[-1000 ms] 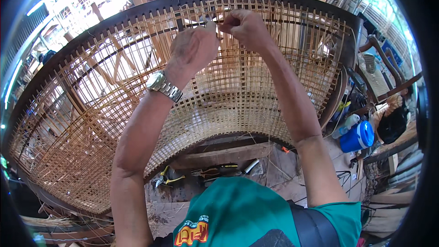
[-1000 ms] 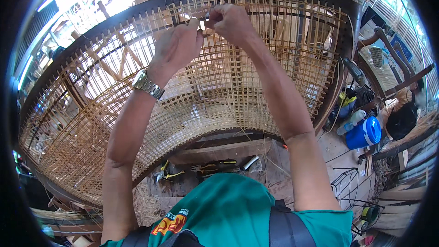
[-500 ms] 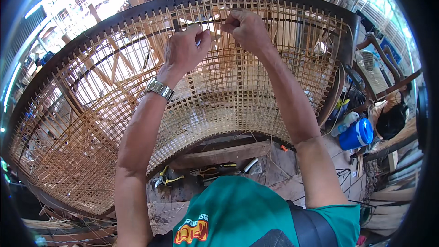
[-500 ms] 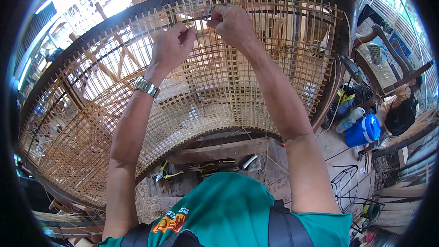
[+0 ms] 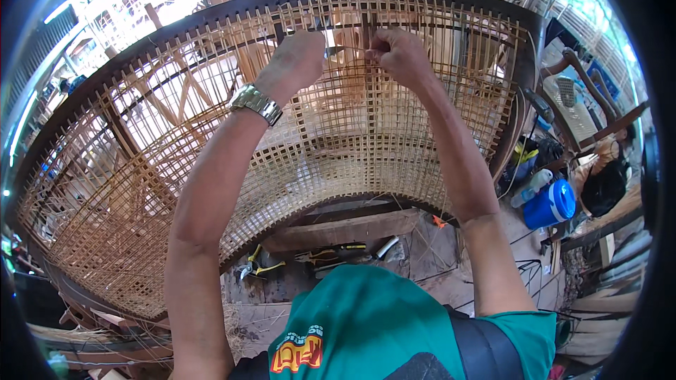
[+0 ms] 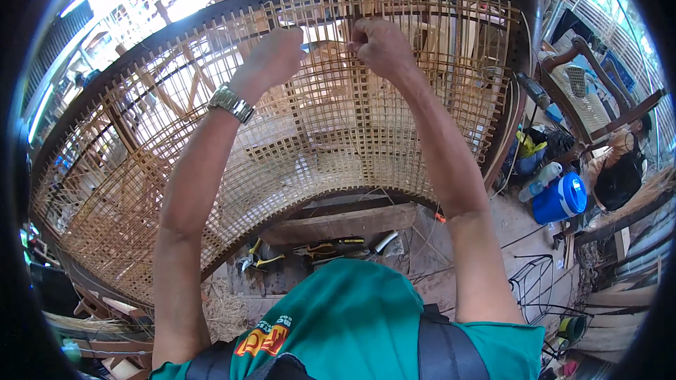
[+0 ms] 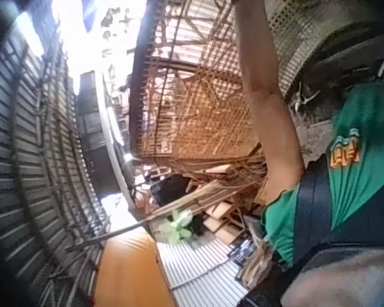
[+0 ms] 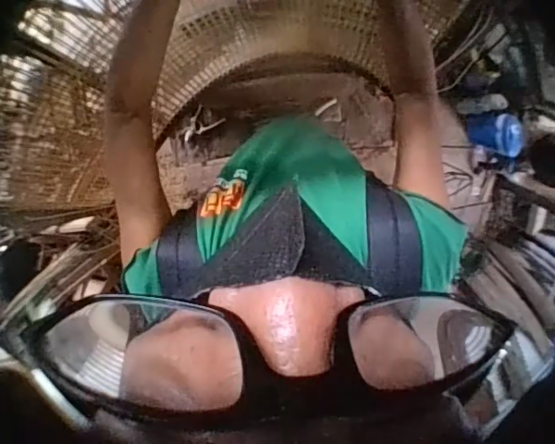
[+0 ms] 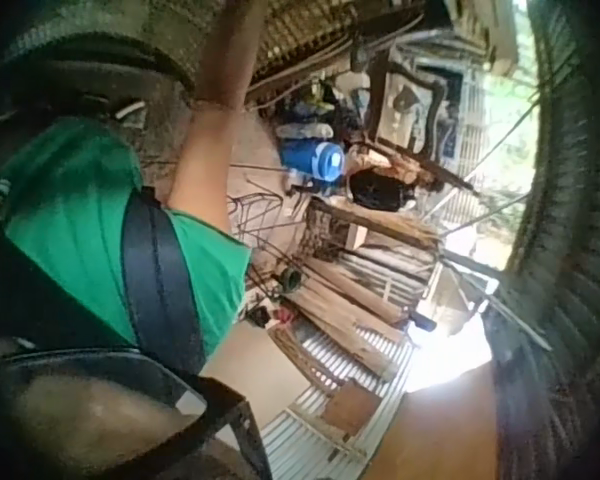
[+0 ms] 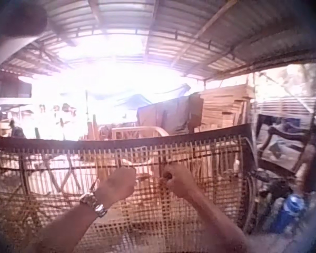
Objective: Weaving thin strips of rattan through the frame of a piece of furniture.
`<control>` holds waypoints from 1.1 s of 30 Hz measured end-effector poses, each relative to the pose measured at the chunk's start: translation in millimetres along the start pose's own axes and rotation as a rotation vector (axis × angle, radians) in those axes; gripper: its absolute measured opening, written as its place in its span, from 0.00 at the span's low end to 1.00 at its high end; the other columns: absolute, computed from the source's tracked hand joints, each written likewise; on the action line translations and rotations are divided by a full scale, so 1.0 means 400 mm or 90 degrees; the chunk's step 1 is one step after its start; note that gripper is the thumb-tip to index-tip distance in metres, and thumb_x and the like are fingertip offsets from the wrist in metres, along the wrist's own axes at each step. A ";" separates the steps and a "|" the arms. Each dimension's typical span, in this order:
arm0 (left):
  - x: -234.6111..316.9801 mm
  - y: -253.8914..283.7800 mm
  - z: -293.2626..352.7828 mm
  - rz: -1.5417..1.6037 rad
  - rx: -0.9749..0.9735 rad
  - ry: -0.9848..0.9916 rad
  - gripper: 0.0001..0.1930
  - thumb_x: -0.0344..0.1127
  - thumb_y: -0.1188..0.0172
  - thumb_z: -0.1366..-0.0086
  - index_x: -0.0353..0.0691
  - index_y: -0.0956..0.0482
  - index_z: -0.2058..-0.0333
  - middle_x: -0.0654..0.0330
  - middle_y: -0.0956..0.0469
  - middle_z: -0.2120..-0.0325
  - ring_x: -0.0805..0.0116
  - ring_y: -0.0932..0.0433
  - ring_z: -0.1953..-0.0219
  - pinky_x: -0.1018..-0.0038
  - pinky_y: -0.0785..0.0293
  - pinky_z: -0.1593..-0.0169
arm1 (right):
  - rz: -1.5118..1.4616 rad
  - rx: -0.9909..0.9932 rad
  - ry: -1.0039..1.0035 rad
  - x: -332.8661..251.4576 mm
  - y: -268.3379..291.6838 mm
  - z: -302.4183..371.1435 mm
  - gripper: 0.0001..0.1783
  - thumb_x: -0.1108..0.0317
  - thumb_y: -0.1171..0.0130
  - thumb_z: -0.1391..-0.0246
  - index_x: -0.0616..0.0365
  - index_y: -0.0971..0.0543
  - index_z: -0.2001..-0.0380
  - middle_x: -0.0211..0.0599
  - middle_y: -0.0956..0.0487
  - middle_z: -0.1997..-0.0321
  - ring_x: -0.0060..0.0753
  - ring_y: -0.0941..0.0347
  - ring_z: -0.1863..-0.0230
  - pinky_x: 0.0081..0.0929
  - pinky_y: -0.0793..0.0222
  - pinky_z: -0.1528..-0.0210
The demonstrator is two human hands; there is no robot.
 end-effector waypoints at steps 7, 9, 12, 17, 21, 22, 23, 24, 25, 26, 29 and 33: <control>0.031 -0.032 0.034 -0.015 0.106 -0.033 0.10 0.31 0.26 0.14 0.27 0.14 0.48 0.31 0.07 0.56 0.30 0.03 0.49 0.40 0.08 0.45 | 0.015 0.015 -0.031 0.002 0.037 0.037 0.11 0.64 0.14 0.24 0.61 0.04 0.53 0.43 0.06 0.56 0.37 0.10 0.57 0.47 0.15 0.52; 0.032 -0.032 0.040 -0.022 0.113 -0.027 0.11 0.31 0.26 0.14 0.27 0.14 0.47 0.31 0.07 0.57 0.30 0.03 0.49 0.40 0.09 0.45 | 0.028 0.016 -0.025 -0.008 0.037 0.032 0.11 0.64 0.14 0.24 0.61 0.04 0.54 0.44 0.05 0.55 0.38 0.10 0.57 0.48 0.15 0.51; 0.031 -0.039 0.043 -0.002 0.127 -0.014 0.11 0.31 0.27 0.13 0.28 0.15 0.45 0.32 0.07 0.57 0.31 0.03 0.49 0.40 0.09 0.47 | 0.051 0.024 0.006 -0.015 0.024 0.025 0.11 0.65 0.14 0.24 0.62 0.05 0.54 0.45 0.05 0.55 0.39 0.10 0.57 0.48 0.14 0.51; 0.002 -0.053 0.021 0.044 0.116 -0.002 0.12 0.33 0.27 0.12 0.30 0.13 0.42 0.34 0.06 0.56 0.32 0.03 0.50 0.40 0.10 0.46 | 0.021 0.039 0.048 -0.045 -0.046 -0.025 0.08 0.70 0.17 0.23 0.64 0.07 0.54 0.47 0.07 0.63 0.39 0.09 0.62 0.44 0.14 0.57; -0.015 -0.039 0.038 0.094 0.112 0.003 0.12 0.36 0.27 0.12 0.32 0.10 0.41 0.35 0.05 0.54 0.34 0.03 0.48 0.43 0.11 0.43 | -0.059 -0.033 0.000 -0.063 -0.045 -0.024 0.13 0.67 0.19 0.19 0.62 0.14 0.45 0.48 0.05 0.55 0.39 0.07 0.57 0.42 0.13 0.57; -0.022 -0.036 0.041 0.091 0.101 0.008 0.12 0.36 0.27 0.12 0.32 0.10 0.42 0.35 0.05 0.55 0.34 0.03 0.48 0.43 0.11 0.43 | -0.098 -0.029 -0.006 -0.062 -0.029 -0.005 0.13 0.66 0.20 0.19 0.61 0.14 0.44 0.47 0.05 0.54 0.39 0.08 0.57 0.42 0.14 0.56; -0.029 -0.032 0.045 0.087 0.089 0.013 0.12 0.36 0.27 0.12 0.32 0.10 0.43 0.35 0.05 0.55 0.33 0.03 0.48 0.43 0.11 0.43 | -0.138 -0.026 -0.012 -0.060 -0.014 0.009 0.13 0.66 0.21 0.18 0.61 0.13 0.43 0.46 0.05 0.53 0.39 0.09 0.57 0.41 0.14 0.56; -0.021 -0.028 0.044 0.094 0.076 0.019 0.12 0.36 0.26 0.12 0.32 0.11 0.44 0.35 0.06 0.56 0.33 0.04 0.48 0.43 0.12 0.42 | -0.040 -0.033 -0.013 -0.045 0.004 0.011 0.09 0.70 0.24 0.18 0.62 0.13 0.45 0.46 0.06 0.54 0.39 0.09 0.57 0.41 0.14 0.55; -0.022 -0.028 0.039 0.095 0.077 0.018 0.12 0.36 0.26 0.12 0.32 0.11 0.44 0.35 0.06 0.56 0.33 0.04 0.48 0.43 0.12 0.42 | -0.038 -0.033 -0.013 -0.040 0.003 0.006 0.09 0.70 0.24 0.18 0.62 0.13 0.45 0.46 0.06 0.54 0.39 0.09 0.57 0.41 0.14 0.55; -0.021 -0.023 0.035 0.100 0.081 0.015 0.11 0.36 0.26 0.12 0.32 0.11 0.45 0.35 0.06 0.56 0.33 0.04 0.49 0.43 0.12 0.42 | -0.031 -0.019 -0.013 -0.037 0.000 0.001 0.08 0.71 0.25 0.18 0.62 0.13 0.46 0.47 0.06 0.55 0.39 0.09 0.57 0.41 0.14 0.55; -0.027 -0.035 0.028 0.110 0.086 -0.001 0.11 0.36 0.26 0.12 0.32 0.11 0.46 0.36 0.06 0.57 0.34 0.04 0.50 0.43 0.12 0.41 | -0.008 -0.001 0.001 -0.049 -0.070 -0.009 0.03 0.75 0.28 0.19 0.62 0.13 0.49 0.47 0.06 0.56 0.41 0.09 0.58 0.45 0.14 0.55; -0.034 -0.031 0.030 0.123 0.090 0.016 0.09 0.34 0.27 0.13 0.34 0.08 0.46 0.40 0.05 0.56 0.37 0.04 0.51 0.45 0.12 0.42 | 0.070 0.146 0.133 -0.088 -0.094 0.031 0.03 0.75 0.30 0.19 0.59 0.15 0.48 0.51 0.07 0.57 0.55 0.07 0.58 0.60 0.13 0.55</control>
Point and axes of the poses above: each hand's wrist, its own z-axis away from the middle knuckle, its own y-axis out of the back of the hand, x = y × z, the point moved 4 cm from there along -z, towards the middle knuckle
